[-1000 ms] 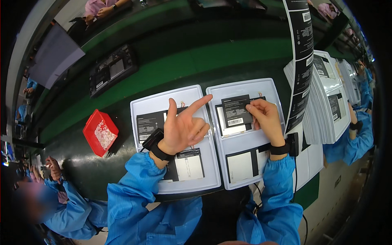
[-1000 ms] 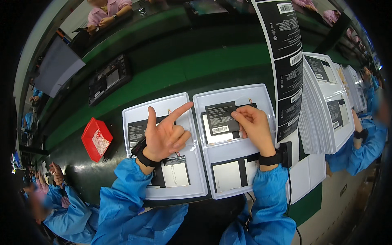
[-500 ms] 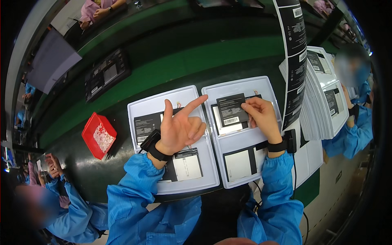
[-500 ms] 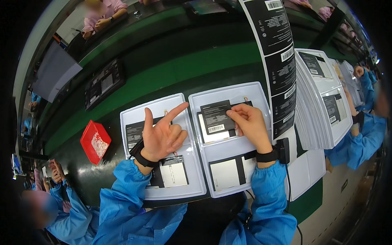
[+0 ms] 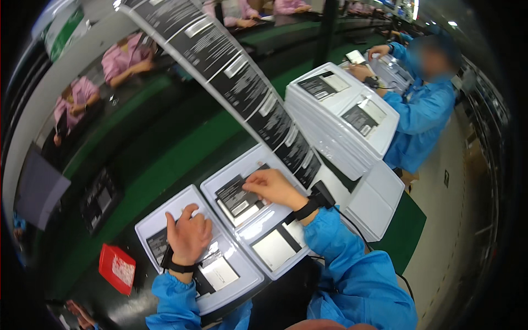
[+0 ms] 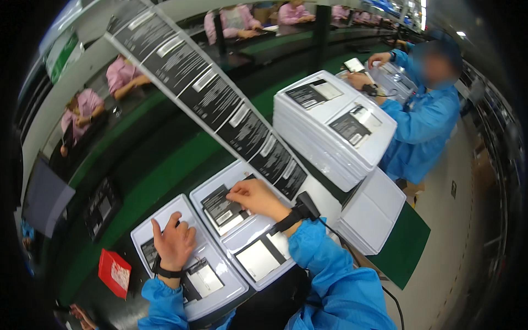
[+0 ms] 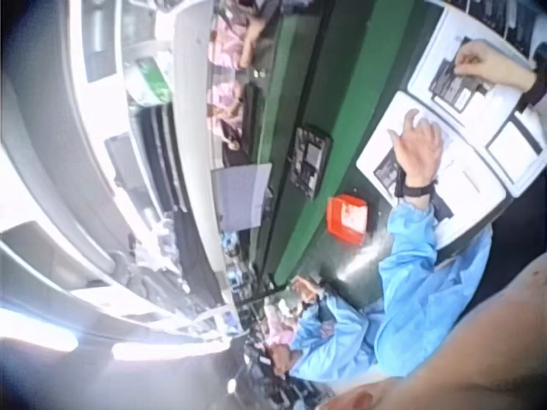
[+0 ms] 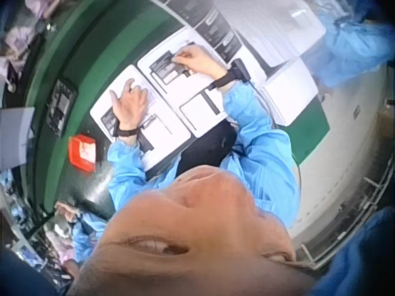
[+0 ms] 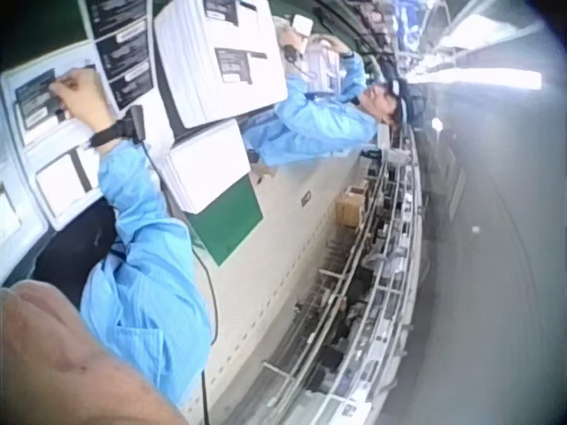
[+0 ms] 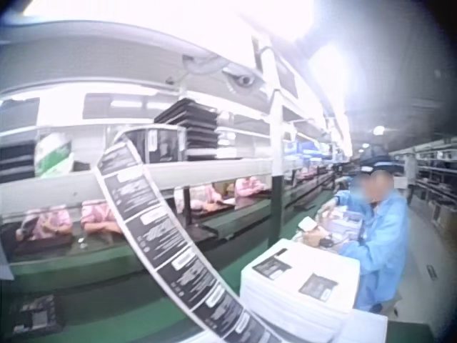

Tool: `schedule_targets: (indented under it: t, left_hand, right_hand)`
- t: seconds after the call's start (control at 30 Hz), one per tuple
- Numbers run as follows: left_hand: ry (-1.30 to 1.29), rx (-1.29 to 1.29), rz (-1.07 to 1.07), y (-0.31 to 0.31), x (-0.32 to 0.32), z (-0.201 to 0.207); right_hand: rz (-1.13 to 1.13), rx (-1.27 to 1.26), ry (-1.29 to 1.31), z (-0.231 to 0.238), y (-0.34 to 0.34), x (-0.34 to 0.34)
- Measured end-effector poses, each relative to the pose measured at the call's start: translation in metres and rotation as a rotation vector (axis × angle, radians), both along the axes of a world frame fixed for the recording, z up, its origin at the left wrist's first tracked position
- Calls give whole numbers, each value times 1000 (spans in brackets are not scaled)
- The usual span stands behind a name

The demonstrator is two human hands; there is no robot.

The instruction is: Assembling electronic components by applying labels to batteries and using a tool to secure parts in a chassis.

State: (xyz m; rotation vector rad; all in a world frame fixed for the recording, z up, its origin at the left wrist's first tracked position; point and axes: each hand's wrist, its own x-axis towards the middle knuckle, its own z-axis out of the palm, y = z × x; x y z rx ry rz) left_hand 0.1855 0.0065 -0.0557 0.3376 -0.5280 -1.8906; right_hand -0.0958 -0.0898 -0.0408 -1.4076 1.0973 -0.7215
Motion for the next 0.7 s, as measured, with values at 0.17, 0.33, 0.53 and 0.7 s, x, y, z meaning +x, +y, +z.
schedule_targets:
  t: [0.17,0.33,0.53,0.7]
  left_hand:
    - [-206,-57,249,7,8,24]
    - [-710,-172,500,2,52,61]
    - [-989,54,777,3,197,75]
    - [-887,249,895,-5,340,43]
  right_hand:
    - [34,-61,0,0,2,3]
    - [27,-64,-10,0,-2,1]
    - [44,-153,-31,-3,-2,8]
    - [13,-80,-112,-10,3,13]
